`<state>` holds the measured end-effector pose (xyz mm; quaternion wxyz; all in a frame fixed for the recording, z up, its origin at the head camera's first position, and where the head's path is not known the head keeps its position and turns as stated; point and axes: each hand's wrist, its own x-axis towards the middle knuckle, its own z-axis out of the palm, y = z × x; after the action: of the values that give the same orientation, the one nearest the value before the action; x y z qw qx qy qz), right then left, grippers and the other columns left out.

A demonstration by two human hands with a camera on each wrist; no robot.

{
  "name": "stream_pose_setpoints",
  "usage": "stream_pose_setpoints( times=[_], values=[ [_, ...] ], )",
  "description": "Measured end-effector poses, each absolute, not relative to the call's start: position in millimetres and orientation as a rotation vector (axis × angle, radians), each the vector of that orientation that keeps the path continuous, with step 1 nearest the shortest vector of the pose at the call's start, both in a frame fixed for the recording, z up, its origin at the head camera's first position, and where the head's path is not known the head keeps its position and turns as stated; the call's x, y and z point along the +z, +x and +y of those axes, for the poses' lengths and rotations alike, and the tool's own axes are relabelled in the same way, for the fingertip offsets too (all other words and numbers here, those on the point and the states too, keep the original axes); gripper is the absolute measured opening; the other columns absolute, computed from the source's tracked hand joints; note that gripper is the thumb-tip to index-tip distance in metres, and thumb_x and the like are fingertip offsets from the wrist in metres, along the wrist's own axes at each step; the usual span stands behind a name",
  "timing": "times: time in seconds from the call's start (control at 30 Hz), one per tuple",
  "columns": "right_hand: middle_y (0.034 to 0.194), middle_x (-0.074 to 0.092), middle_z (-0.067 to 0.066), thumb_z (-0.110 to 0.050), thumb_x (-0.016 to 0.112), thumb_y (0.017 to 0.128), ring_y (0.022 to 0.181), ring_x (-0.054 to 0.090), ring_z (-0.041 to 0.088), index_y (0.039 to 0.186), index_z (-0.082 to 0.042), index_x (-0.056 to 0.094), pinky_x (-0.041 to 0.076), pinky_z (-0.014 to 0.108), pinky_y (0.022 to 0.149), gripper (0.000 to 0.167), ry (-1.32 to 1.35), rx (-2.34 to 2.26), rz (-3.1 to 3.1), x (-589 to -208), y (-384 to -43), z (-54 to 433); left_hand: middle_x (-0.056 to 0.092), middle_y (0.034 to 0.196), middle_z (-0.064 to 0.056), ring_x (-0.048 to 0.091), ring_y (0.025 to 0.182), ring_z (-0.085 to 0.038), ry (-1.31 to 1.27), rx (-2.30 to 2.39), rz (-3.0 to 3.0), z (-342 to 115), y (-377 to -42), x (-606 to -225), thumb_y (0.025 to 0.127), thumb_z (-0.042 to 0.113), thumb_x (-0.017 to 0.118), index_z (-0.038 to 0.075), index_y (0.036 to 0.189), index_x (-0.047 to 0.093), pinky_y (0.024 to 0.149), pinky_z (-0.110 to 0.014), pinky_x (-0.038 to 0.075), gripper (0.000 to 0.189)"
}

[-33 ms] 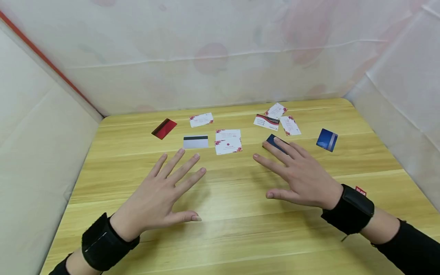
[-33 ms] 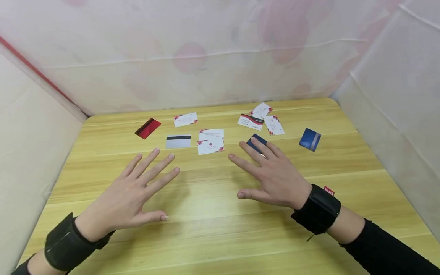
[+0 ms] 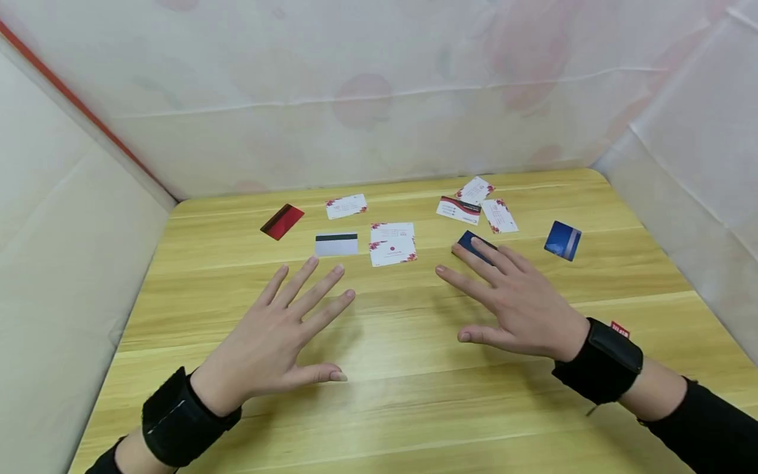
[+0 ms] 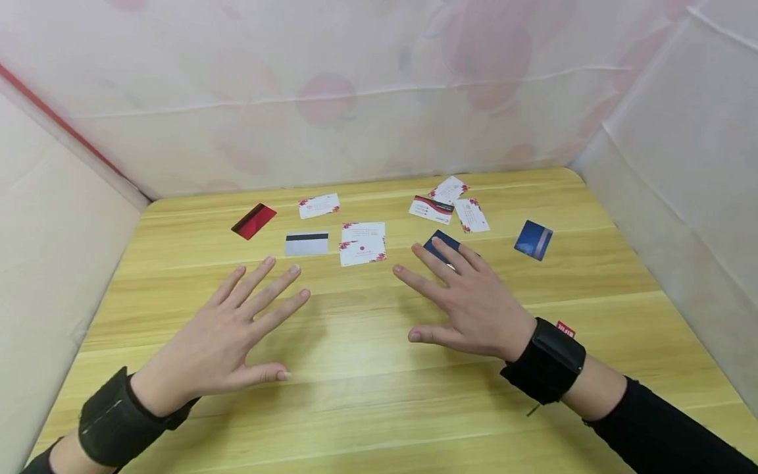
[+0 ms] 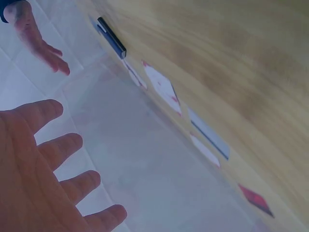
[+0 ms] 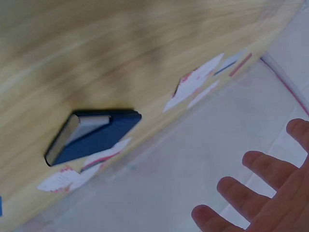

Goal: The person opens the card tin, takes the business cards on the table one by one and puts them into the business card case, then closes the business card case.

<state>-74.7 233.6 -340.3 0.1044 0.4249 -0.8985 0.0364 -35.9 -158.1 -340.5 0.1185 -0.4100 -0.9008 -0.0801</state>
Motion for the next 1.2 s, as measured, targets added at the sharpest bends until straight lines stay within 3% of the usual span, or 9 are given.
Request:
stream_pose_setpoints(
  times=[0.27,0.43,0.63,0.83,0.93,1.2],
  values=[
    [0.157,0.038,0.014,-0.067,0.052,0.092,0.143,0.035,0.038,0.156,-0.024,0.035,0.033,0.056,0.109,0.079,1.235,0.134,-2.674,-347.6,-78.3,236.5,0.023,0.165,-0.006,0.01,0.153,-0.037,-1.187,-0.227,-2.648,-160.5,-34.5,-346.2,0.089,0.079,0.038,0.024,0.156,0.036,0.114,-0.065,0.019,0.087],
    [0.147,0.05,0.018,-0.059,0.059,0.093,0.133,0.049,0.039,0.15,-0.018,0.046,0.043,0.055,0.102,0.072,1.136,0.134,-2.773,-362.1,-91.8,242.6,0.025,0.164,-0.006,0.016,0.151,-0.038,-1.186,-0.241,-2.669,-159.2,-33.7,-350.9,0.091,0.078,0.038,0.025,0.156,0.035,0.113,-0.064,0.023,0.085],
    [0.142,0.053,0.024,-0.053,0.065,0.092,0.12,0.058,0.044,0.144,-0.012,0.054,0.054,0.052,0.082,0.066,0.924,0.052,-2.974,-381.4,-118.4,253.6,0.046,0.153,-0.005,0.04,0.141,-0.033,-1.159,-0.346,-2.734,-151.3,-35.4,-360.9,0.093,0.07,0.047,0.026,0.153,0.04,0.109,-0.056,0.037,0.075],
    [0.125,0.064,0.021,-0.046,0.07,0.09,0.093,0.067,0.036,0.148,-0.013,0.047,0.051,0.044,0.06,0.071,0.686,0.092,-3.129,-386.2,-141.0,258.7,0.064,0.132,0.003,0.059,0.122,-0.02,-1.193,-0.434,-2.79,-133.1,-44.0,-369.9,0.096,0.054,0.058,0.025,0.141,0.058,0.1,-0.045,0.048,0.054],
    [0.121,0.066,0.019,-0.045,0.072,0.088,0.09,0.067,0.032,0.148,-0.015,0.046,0.05,0.043,0.061,0.071,0.613,0.099,-3.158,-384.1,-146.2,258.9,0.067,0.127,0.005,0.062,0.116,-0.016,-1.204,-0.473,-2.781,-121.8,-50.7,-371.2,0.096,0.05,0.06,0.024,0.136,0.063,0.097,-0.041,0.05,0.047],
    [0.131,0.062,0.018,-0.04,0.075,0.086,0.111,0.062,0.033,0.147,-0.015,0.048,0.051,0.053,0.083,0.072,0.604,0.182,-3.209,-379.1,-143.0,239.1,0.07,0.119,0.005,0.067,0.106,-0.015,-1.27,-0.545,-2.765,-99.6,-65.7,-374.4,0.097,0.044,0.062,0.022,0.126,0.069,0.09,-0.036,0.053,0.037]
  ],
)
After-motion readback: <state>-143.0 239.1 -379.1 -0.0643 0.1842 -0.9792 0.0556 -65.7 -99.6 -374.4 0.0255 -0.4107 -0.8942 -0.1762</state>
